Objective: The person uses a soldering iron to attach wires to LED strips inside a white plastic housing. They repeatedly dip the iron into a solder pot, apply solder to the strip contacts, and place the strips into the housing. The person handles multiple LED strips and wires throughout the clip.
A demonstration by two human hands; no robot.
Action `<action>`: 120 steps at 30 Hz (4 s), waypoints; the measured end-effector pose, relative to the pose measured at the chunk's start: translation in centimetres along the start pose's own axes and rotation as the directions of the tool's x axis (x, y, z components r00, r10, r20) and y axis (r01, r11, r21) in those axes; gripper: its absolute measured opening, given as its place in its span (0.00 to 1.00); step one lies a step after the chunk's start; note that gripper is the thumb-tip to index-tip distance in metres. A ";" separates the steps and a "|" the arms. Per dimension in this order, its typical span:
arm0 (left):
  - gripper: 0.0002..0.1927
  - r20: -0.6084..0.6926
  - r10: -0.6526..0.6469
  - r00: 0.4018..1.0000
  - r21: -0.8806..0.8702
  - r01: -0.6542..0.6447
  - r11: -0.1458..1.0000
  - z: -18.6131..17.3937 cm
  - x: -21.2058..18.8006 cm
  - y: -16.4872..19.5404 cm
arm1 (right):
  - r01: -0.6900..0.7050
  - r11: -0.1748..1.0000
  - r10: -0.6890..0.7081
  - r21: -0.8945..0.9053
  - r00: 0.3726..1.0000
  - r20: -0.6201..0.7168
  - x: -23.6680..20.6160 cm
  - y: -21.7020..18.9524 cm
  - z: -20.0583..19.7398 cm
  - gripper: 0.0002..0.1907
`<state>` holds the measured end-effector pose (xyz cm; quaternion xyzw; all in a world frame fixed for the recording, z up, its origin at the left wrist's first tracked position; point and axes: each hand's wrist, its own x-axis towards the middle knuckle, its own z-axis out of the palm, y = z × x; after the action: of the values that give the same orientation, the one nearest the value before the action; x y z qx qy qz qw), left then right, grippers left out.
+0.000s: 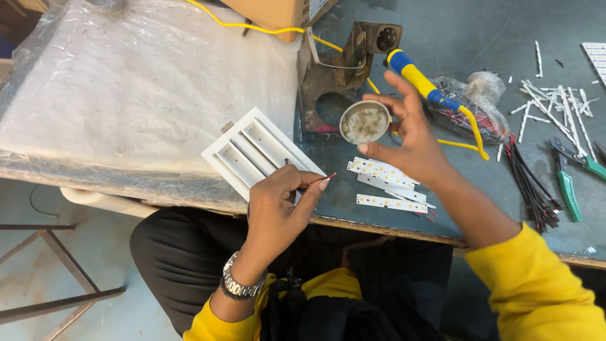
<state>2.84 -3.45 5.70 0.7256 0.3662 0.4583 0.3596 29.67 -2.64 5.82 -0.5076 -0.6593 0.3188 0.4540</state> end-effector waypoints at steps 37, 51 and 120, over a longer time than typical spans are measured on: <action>0.08 -0.092 0.465 0.880 0.175 -0.446 0.878 -0.4 1.4 -1.2 | 0.014 0.983 -0.025 -0.184 0.998 -0.058 5.0 7.2 1.1 0.52; 0.03 -0.103 0.235 0.967 -0.034 -0.239 0.970 1.4 -1.1 0.4 | -0.007 0.949 -0.009 -0.315 0.999 -0.050 2.3 3.4 -0.2 0.51; 0.04 0.111 0.256 0.960 0.014 -0.259 0.966 -6.0 -2.1 -3.7 | 0.422 0.848 -0.217 -0.321 0.829 0.516 0.8 -6.0 3.8 0.14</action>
<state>-4.10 -2.36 3.61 0.7960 0.2549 0.4558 0.3060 23.78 -3.40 9.85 -0.3821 -0.8777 0.1975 0.2115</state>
